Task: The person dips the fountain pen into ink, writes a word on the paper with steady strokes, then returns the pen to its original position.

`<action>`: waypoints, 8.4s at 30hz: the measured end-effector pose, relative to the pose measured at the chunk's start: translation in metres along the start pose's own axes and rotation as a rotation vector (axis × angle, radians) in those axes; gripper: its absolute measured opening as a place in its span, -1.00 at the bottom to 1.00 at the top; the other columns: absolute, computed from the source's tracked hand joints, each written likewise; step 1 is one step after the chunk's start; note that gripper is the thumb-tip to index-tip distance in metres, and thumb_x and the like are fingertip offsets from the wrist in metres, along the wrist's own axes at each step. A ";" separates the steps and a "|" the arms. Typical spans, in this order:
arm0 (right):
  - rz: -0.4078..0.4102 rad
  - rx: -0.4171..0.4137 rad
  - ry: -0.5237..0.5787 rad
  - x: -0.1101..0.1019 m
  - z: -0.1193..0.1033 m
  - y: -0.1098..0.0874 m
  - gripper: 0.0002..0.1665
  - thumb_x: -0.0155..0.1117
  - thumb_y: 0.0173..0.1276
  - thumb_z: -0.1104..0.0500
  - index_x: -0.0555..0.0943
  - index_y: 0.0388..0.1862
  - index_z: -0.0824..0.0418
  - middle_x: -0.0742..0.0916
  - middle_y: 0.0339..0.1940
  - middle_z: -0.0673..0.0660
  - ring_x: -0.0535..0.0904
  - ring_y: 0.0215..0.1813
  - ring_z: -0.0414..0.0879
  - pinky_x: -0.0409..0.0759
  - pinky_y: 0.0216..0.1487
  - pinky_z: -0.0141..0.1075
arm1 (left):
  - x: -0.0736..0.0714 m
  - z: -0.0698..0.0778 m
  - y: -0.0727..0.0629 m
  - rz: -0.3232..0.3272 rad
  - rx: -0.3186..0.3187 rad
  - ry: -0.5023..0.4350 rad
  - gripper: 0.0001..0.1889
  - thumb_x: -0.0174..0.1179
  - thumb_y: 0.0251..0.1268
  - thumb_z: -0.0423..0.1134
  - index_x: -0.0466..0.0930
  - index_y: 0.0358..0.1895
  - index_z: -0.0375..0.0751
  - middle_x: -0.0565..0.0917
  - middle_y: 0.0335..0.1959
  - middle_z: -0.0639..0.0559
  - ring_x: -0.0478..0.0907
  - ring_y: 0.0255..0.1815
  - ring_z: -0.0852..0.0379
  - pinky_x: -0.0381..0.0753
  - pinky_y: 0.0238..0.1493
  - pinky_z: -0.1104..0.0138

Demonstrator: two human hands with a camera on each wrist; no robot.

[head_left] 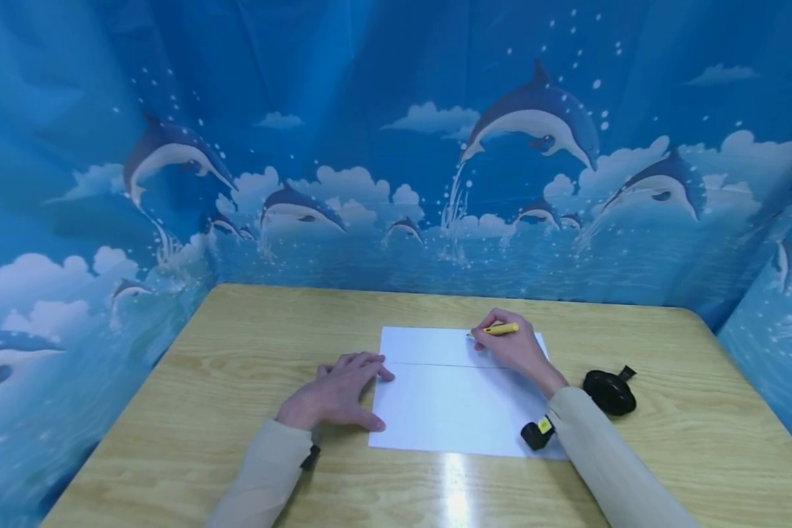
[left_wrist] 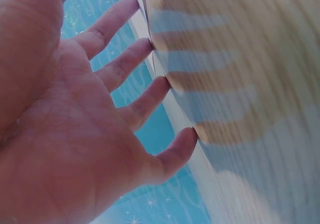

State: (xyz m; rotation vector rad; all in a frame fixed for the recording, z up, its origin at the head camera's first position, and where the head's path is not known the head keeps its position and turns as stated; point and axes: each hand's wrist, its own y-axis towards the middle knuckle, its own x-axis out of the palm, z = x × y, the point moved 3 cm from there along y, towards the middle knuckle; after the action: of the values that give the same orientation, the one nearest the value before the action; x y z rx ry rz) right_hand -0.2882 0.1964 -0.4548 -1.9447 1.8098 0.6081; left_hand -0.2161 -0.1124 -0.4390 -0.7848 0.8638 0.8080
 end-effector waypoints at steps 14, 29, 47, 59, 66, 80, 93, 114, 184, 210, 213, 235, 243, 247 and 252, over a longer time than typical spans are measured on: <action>0.001 0.015 -0.030 0.003 -0.002 0.003 -0.86 0.34 0.41 0.03 0.66 -0.24 0.08 0.83 -0.41 0.02 0.65 -0.21 -0.09 0.52 -0.17 -0.30 | 0.000 0.000 0.000 0.005 0.000 0.007 -0.22 0.54 0.01 0.17 0.49 0.36 0.14 0.27 0.61 0.04 0.10 0.64 -0.22 0.16 0.42 -0.44; -0.010 0.018 -0.053 0.005 -0.001 0.003 -0.86 0.33 0.43 0.05 0.65 -0.24 0.09 0.82 -0.41 0.03 0.64 -0.19 -0.07 0.50 -0.15 -0.31 | 0.002 0.000 0.000 0.007 -0.005 -0.002 -0.22 0.54 -0.01 0.17 0.48 0.35 0.16 0.26 0.61 0.03 0.11 0.63 -0.24 0.12 0.42 -0.47; 0.008 -0.037 -0.070 0.004 -0.003 0.002 -0.86 0.38 0.40 0.11 0.66 -0.23 0.15 0.76 -0.16 0.16 0.58 -0.21 -0.05 0.52 -0.23 -0.30 | 0.001 0.001 -0.001 -0.003 0.000 -0.007 -0.23 0.51 0.03 0.18 0.46 0.39 0.24 0.23 0.62 0.04 0.08 0.63 -0.26 0.14 0.40 -0.46; 0.015 -0.057 -0.063 0.003 -0.005 0.001 -0.91 0.39 0.38 0.15 0.67 -0.25 0.15 0.77 -0.19 0.16 0.58 -0.25 -0.05 0.52 -0.23 -0.28 | 0.000 0.001 -0.001 -0.008 0.003 -0.017 -0.21 0.52 0.02 0.18 0.45 0.40 0.23 0.22 0.63 0.03 0.07 0.64 -0.27 0.09 0.43 -0.48; 0.008 -0.052 -0.063 0.003 -0.003 0.001 -0.91 0.39 0.37 0.15 0.67 -0.25 0.15 0.77 -0.20 0.15 0.58 -0.26 -0.06 0.53 -0.23 -0.28 | 0.001 0.000 -0.002 -0.007 0.012 -0.015 -0.21 0.52 0.02 0.18 0.45 0.40 0.22 0.23 0.63 0.02 0.08 0.63 -0.29 0.11 0.40 -0.49; -0.017 -0.071 -0.053 0.003 -0.003 -0.001 -0.90 0.41 0.35 0.15 0.67 -0.31 0.15 0.75 -0.29 0.12 0.56 -0.34 -0.09 0.52 -0.32 -0.29 | 0.001 0.001 -0.003 -0.003 0.015 -0.015 -0.21 0.53 0.02 0.16 0.46 0.39 0.20 0.24 0.61 0.02 0.09 0.62 -0.27 0.12 0.38 -0.50; -0.016 -0.076 -0.067 0.003 -0.003 -0.003 -0.91 0.41 0.34 0.14 0.67 -0.30 0.11 0.74 -0.28 0.11 0.57 -0.33 -0.06 0.55 -0.31 -0.28 | 0.002 0.000 -0.002 -0.002 0.007 -0.003 -0.21 0.53 0.02 0.16 0.45 0.40 0.25 0.23 0.62 0.04 0.08 0.63 -0.27 0.13 0.40 -0.47; -0.040 -0.069 -0.037 0.002 -0.001 -0.006 -0.92 0.41 0.33 0.16 0.67 -0.31 0.13 0.73 -0.29 0.12 0.58 -0.30 -0.03 0.55 -0.27 -0.26 | 0.000 0.005 -0.004 -0.094 -0.001 0.050 -0.16 0.48 0.09 0.20 0.35 0.50 0.39 0.09 0.68 0.04 -0.01 0.68 -0.24 0.08 0.46 -0.43; -0.125 -0.106 0.009 0.000 0.007 -0.016 -0.88 0.47 0.27 0.14 0.68 -0.35 0.14 0.75 -0.35 0.07 0.60 -0.28 -0.04 0.56 -0.22 -0.30 | -0.001 0.008 -0.005 -0.076 -0.019 0.059 -0.15 0.50 0.05 0.19 0.37 0.49 0.38 0.10 0.67 0.04 0.00 0.67 -0.25 0.04 0.47 -0.46; -0.187 -0.145 -0.011 -0.001 0.000 -0.028 -0.88 0.46 0.28 0.13 0.67 -0.37 0.10 0.75 -0.31 0.05 0.62 -0.20 -0.06 0.57 -0.12 -0.25 | -0.002 0.009 -0.004 -0.085 -0.034 0.063 -0.14 0.50 0.05 0.20 0.36 0.49 0.41 0.10 0.67 0.04 0.00 0.67 -0.25 0.04 0.47 -0.47; -0.188 -0.155 -0.017 -0.001 0.001 -0.029 -0.89 0.46 0.28 0.15 0.67 -0.37 0.09 0.75 -0.31 0.04 0.64 -0.18 -0.08 0.58 -0.11 -0.26 | -0.001 0.009 -0.004 -0.086 -0.030 0.060 -0.15 0.50 0.05 0.20 0.36 0.49 0.40 0.10 0.67 0.04 0.00 0.67 -0.25 0.05 0.47 -0.46; -0.233 -0.153 -0.022 0.003 -0.001 -0.035 -0.90 0.45 0.25 0.21 0.66 -0.37 0.14 0.72 -0.44 0.04 0.58 -0.39 -0.08 0.55 -0.34 -0.37 | -0.001 0.009 -0.003 -0.085 -0.037 0.026 -0.16 0.52 0.05 0.15 0.39 0.48 0.38 0.11 0.67 0.04 0.01 0.66 -0.24 0.06 0.48 -0.42; -0.272 -0.176 -0.033 0.005 -0.002 -0.038 -0.89 0.46 0.27 0.17 0.66 -0.37 0.13 0.73 -0.45 0.02 0.57 -0.41 -0.11 0.53 -0.37 -0.39 | -0.002 0.011 -0.005 -0.081 -0.036 0.034 -0.15 0.52 0.05 0.14 0.39 0.48 0.37 0.11 0.67 0.03 0.01 0.66 -0.26 0.06 0.47 -0.44; -0.297 -0.181 -0.027 0.006 -0.003 -0.040 -0.86 0.46 0.28 0.15 0.65 -0.36 0.14 0.73 -0.46 0.02 0.55 -0.42 -0.12 0.50 -0.38 -0.40 | -0.003 0.011 -0.005 -0.083 -0.039 0.034 -0.16 0.51 0.06 0.15 0.38 0.49 0.38 0.11 0.67 0.04 0.01 0.66 -0.25 0.05 0.48 -0.44; -0.346 -0.190 -0.007 0.009 -0.003 -0.044 -0.87 0.45 0.29 0.15 0.66 -0.35 0.15 0.73 -0.47 0.02 0.55 -0.45 -0.16 0.51 -0.42 -0.41 | -0.002 0.010 -0.004 -0.094 -0.042 0.025 -0.16 0.51 0.06 0.16 0.38 0.48 0.40 0.10 0.68 0.05 -0.01 0.67 -0.24 0.03 0.48 -0.45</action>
State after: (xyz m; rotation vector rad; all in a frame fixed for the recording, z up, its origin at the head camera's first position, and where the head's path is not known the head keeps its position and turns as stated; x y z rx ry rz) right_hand -0.2439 0.1903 -0.4572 -2.3074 1.4036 0.6865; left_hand -0.2102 -0.1064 -0.4323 -0.8678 0.8279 0.7361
